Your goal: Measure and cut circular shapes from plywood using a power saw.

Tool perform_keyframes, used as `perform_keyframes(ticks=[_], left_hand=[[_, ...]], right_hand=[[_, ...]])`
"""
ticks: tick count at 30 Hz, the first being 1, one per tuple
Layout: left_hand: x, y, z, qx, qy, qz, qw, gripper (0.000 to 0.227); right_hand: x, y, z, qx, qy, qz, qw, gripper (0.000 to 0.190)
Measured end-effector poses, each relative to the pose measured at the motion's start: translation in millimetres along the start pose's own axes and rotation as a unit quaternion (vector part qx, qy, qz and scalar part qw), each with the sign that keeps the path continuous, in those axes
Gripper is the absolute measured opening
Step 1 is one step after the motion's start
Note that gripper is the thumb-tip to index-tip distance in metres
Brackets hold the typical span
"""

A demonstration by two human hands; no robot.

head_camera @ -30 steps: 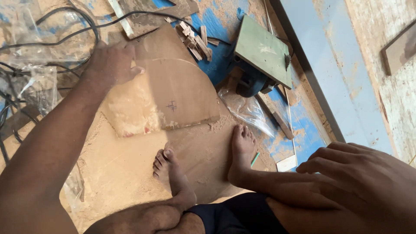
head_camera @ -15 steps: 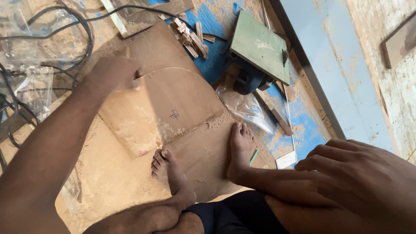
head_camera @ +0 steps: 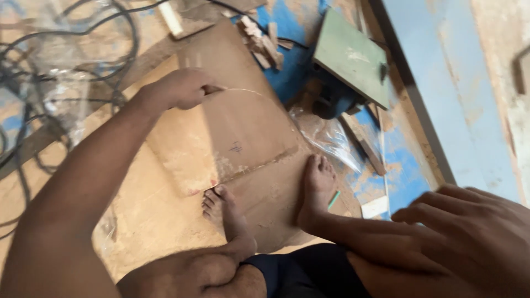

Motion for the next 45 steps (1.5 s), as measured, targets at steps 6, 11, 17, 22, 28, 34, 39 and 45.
perform_keyframes(ticks=[6,11,17,22,28,34,39,45], left_hand=[[19,9,-17,0.091,-0.054,0.068,0.992,0.057],[11,12,-8,0.075,-0.078,0.157,0.982,0.057],[-2,12,15,-0.010,-0.060,0.049,0.997,0.039],[3,33,12,-0.116,0.025,0.069,0.991,0.054],[-33,0,56,0.046,-0.109,0.120,0.986,0.072],[-42,-30,83,0.043,-0.018,0.193,0.980,0.060],[-50,-91,109,-0.054,-0.015,0.152,0.987,0.056],[-68,-146,132,-0.123,-0.009,0.076,0.989,0.049]], right_hand=[[-65,99,34,0.026,0.005,0.109,0.994,0.057],[-58,78,34,-0.048,0.000,0.125,0.991,0.051],[-34,52,20,-0.025,-0.013,0.125,0.992,0.053],[-19,34,19,0.009,0.067,0.083,0.994,0.058],[22,-36,-13,0.037,0.106,-0.100,0.989,0.060],[15,-30,-2,-0.050,0.079,-0.066,0.993,0.063],[-20,12,9,0.035,0.148,-0.007,0.988,0.065],[-39,24,8,0.078,0.143,0.015,0.987,0.057]])
Point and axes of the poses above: each hand's wrist, its own z-axis away from the middle knuckle, its own y-axis out of the palm, x = y × z, the point moved 7 cm from there along -z, towards the middle knuckle, and after that the axes turned 13 degrees about -y, right-handed, at the moved point
